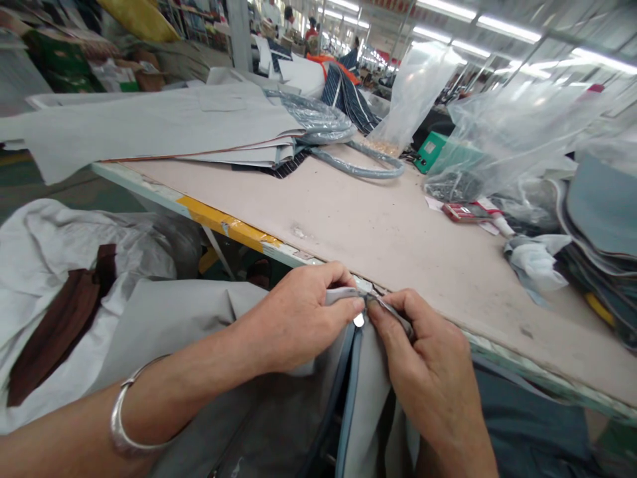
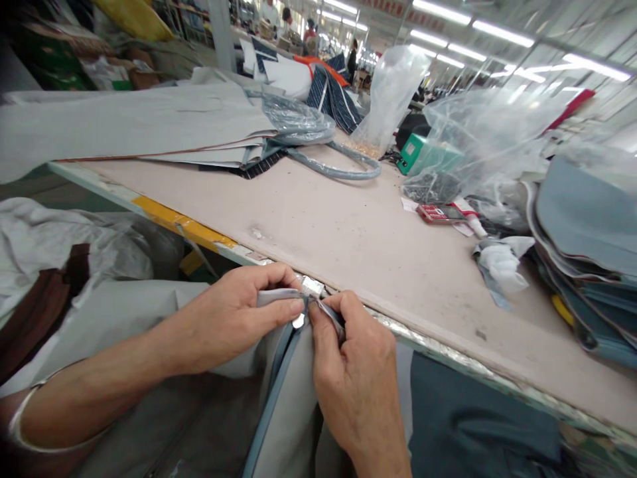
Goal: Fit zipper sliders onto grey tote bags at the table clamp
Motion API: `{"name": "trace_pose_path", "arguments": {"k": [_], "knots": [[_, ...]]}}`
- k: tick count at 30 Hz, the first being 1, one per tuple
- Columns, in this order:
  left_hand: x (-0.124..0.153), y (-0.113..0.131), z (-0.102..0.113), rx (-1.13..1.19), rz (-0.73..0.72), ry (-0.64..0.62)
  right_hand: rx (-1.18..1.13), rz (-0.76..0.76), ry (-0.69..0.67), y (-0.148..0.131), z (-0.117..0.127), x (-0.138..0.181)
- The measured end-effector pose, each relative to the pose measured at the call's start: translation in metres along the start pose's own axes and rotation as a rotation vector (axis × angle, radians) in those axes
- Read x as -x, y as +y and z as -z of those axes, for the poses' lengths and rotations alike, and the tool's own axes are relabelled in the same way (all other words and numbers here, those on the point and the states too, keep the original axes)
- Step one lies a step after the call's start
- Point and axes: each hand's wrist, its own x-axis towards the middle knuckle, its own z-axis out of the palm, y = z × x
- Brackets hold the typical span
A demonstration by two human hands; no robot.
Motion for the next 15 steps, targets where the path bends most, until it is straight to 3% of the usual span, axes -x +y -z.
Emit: {"name": "trace_pose_path", "arguments": {"k": [5,11,15], "knots": [[0.000,-0.002,-0.005,0.111,0.028,-0.036,-0.003,0.004,0.024,0.001,-0.001,0.003],[-0.007,0.003,-0.007,-0.033,0.007,0.125,-0.058,0.052,0.057,0.021,-0.019,-0.005],[-0.009,0.002,-0.001,-0.124,-0.026,0.084,-0.043,0.065,0.173,0.038,-0.038,-0.011]]}}
